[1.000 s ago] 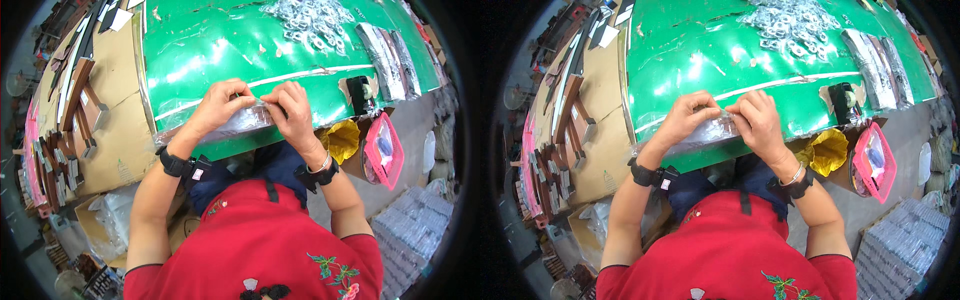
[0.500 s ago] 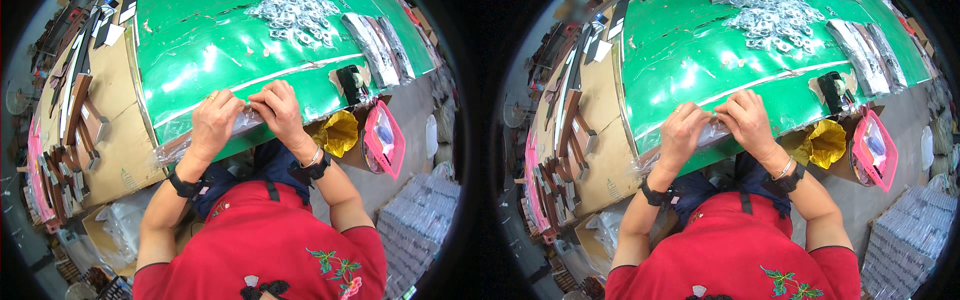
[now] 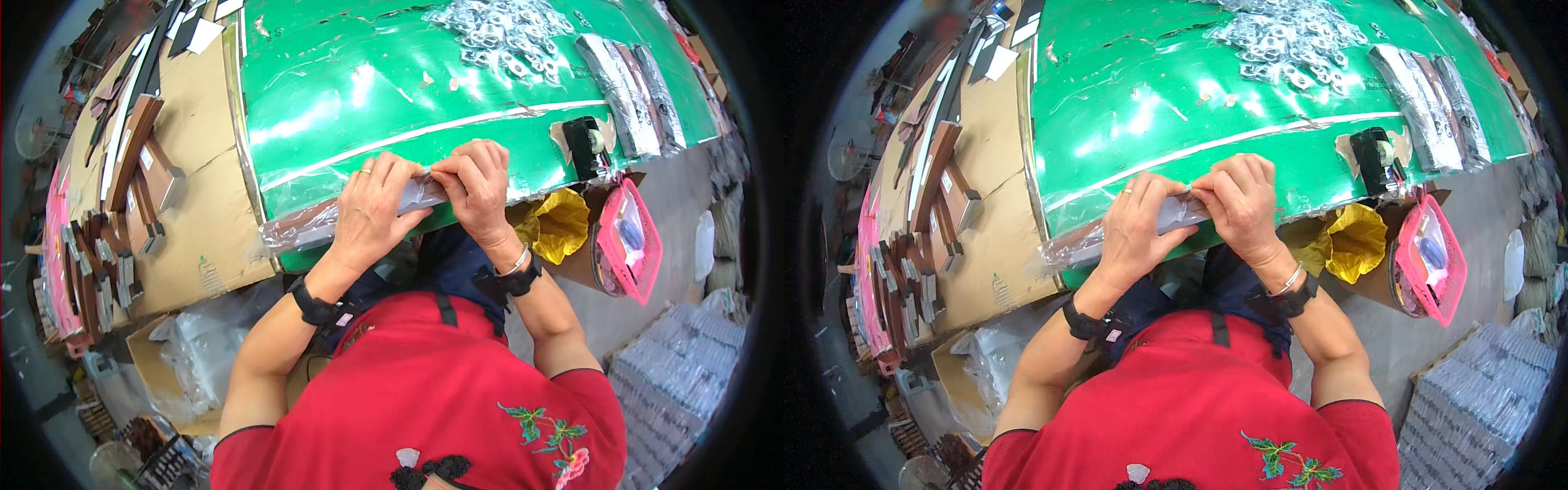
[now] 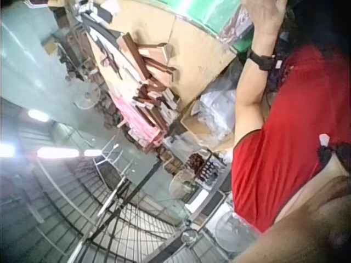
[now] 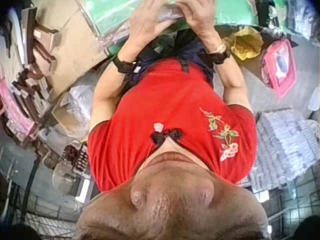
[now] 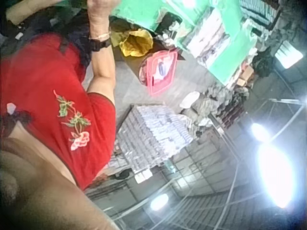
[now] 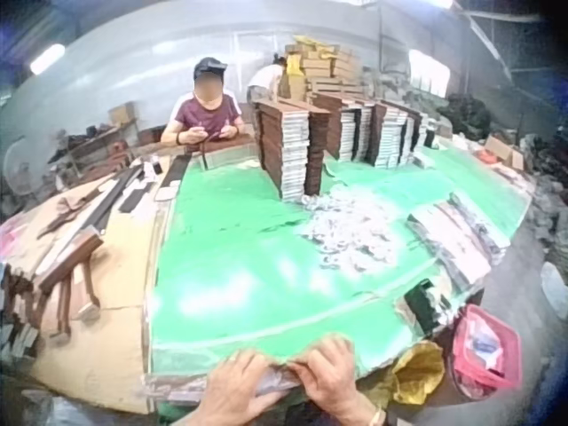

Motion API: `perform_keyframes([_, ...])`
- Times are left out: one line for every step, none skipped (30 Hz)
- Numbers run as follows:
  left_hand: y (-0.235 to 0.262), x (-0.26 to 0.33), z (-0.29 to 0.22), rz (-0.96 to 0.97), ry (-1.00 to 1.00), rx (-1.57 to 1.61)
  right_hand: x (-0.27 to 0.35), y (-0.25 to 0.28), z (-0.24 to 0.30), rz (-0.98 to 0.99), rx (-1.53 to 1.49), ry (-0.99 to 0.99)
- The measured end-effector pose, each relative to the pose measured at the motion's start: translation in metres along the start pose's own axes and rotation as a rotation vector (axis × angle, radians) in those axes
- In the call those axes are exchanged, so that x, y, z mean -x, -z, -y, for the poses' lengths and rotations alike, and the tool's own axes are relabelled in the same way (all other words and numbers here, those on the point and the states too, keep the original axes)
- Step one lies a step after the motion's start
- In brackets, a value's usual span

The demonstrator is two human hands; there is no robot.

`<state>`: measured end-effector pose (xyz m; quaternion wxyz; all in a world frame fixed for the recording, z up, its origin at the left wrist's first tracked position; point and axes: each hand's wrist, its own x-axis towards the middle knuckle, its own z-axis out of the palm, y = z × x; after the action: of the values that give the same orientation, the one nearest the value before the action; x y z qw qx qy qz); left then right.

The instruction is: Packing wooden furniture components into plastic bags and sealing them with tape.

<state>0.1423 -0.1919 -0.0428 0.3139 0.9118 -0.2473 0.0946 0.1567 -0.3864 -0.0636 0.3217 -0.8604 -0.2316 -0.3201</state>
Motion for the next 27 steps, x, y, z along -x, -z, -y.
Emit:
perform_keyframes([0.0,-0.001,0.0,0.003,-0.001,0.0,0.001,0.001,0.0,-0.001,0.0,-0.003])
perform_keyframes([0.001,-0.003,0.001,0.0,-0.003,0.015,0.001,0.002,0.001,0.012,-0.006,-0.006])
perform_keyframes([0.002,-0.007,0.0,-0.003,-0.013,0.034,0.0,0.005,0.0,0.02,-0.006,-0.01])
perform_keyframes([0.001,-0.008,0.0,0.003,-0.031,0.041,-0.001,0.007,-0.003,0.011,0.01,-0.017])
perform_keyframes([-0.001,-0.008,0.001,-0.007,-0.022,0.04,-0.002,0.009,-0.006,0.065,0.011,-0.007])
perform_keyframes([-0.001,-0.008,0.002,-0.01,-0.022,0.047,0.0,0.012,-0.005,0.117,0.021,-0.007])
perform_keyframes([-0.003,-0.008,0.002,0.001,-0.064,0.069,0.0,0.015,-0.006,0.099,0.063,-0.024])
perform_keyframes([-0.001,-0.002,0.003,-0.035,-0.034,0.028,-0.002,0.014,-0.004,0.129,-0.024,0.031])
perform_keyframes([-0.002,-0.002,0.003,-0.081,-0.005,-0.011,-0.006,0.015,-0.008,0.16,-0.107,0.095])
perform_keyframes([-0.003,0.0,0.003,-0.071,-0.046,0.008,-0.003,0.016,-0.01,0.178,-0.126,0.103])
perform_keyframes([-0.005,0.0,0.002,-0.062,-0.082,-0.016,0.002,0.018,-0.014,0.195,-0.149,0.112])
perform_keyframes([-0.002,0.004,0.002,-0.055,-0.107,-0.051,0.006,0.02,-0.015,0.176,-0.134,0.128])
perform_keyframes([0.0,0.005,0.002,-0.054,-0.131,-0.048,0.01,0.02,-0.016,0.16,-0.116,0.125])
perform_keyframes([0.002,0.006,0.001,-0.013,-0.147,-0.055,0.014,0.019,-0.015,0.127,-0.12,0.122])
perform_keyframes([0.004,0.006,0.001,0.03,-0.164,-0.064,0.018,0.018,-0.013,0.092,-0.124,0.12])
perform_keyframes([0.006,0.009,0.001,0.068,-0.174,-0.119,0.019,0.017,-0.013,0.089,-0.13,0.102])
perform_keyframes([0.006,0.01,0.002,0.068,-0.2,-0.127,0.021,0.015,-0.013,0.059,-0.138,0.088])
perform_keyframes([0.006,0.013,0.004,0.067,-0.201,-0.131,0.022,0.016,-0.009,0.05,-0.151,0.09])
perform_keyframes([0.007,0.014,0.005,0.065,-0.2,-0.136,0.02,0.019,-0.007,0.042,-0.166,0.095])
perform_keyframes([0.008,0.015,0.006,0.063,-0.181,-0.125,0.019,0.031,-0.004,-0.022,-0.216,0.045])
perform_keyframes([0.007,0.01,0.004,0.068,-0.188,-0.127,0.017,0.054,-0.008,-0.081,-0.162,-0.067])
perform_keyframes([0.005,0.008,0.002,0.05,-0.164,-0.104,0.021,0.078,-0.02,-0.139,-0.108,-0.183])
perform_keyframes([0.003,0.004,-0.001,0.034,-0.142,-0.079,0.029,0.102,-0.043,-0.241,-0.023,-0.296])
perform_keyframes([-0.003,-0.003,-0.006,0.014,-0.146,-0.057,0.033,0.124,-0.066,-0.359,0.009,-0.383])
perform_keyframes([-0.01,-0.011,-0.012,0.017,-0.147,-0.058,0.041,0.142,-0.087,-0.392,0.17,-0.427])
perform_keyframes([-0.02,-0.021,-0.019,0.017,-0.171,-0.056,0.057,0.152,-0.113,-0.379,0.299,-0.466])
perform_keyframes([-0.029,-0.029,-0.026,0.015,-0.19,-0.059,0.066,0.161,-0.128,-0.317,0.293,-0.527])
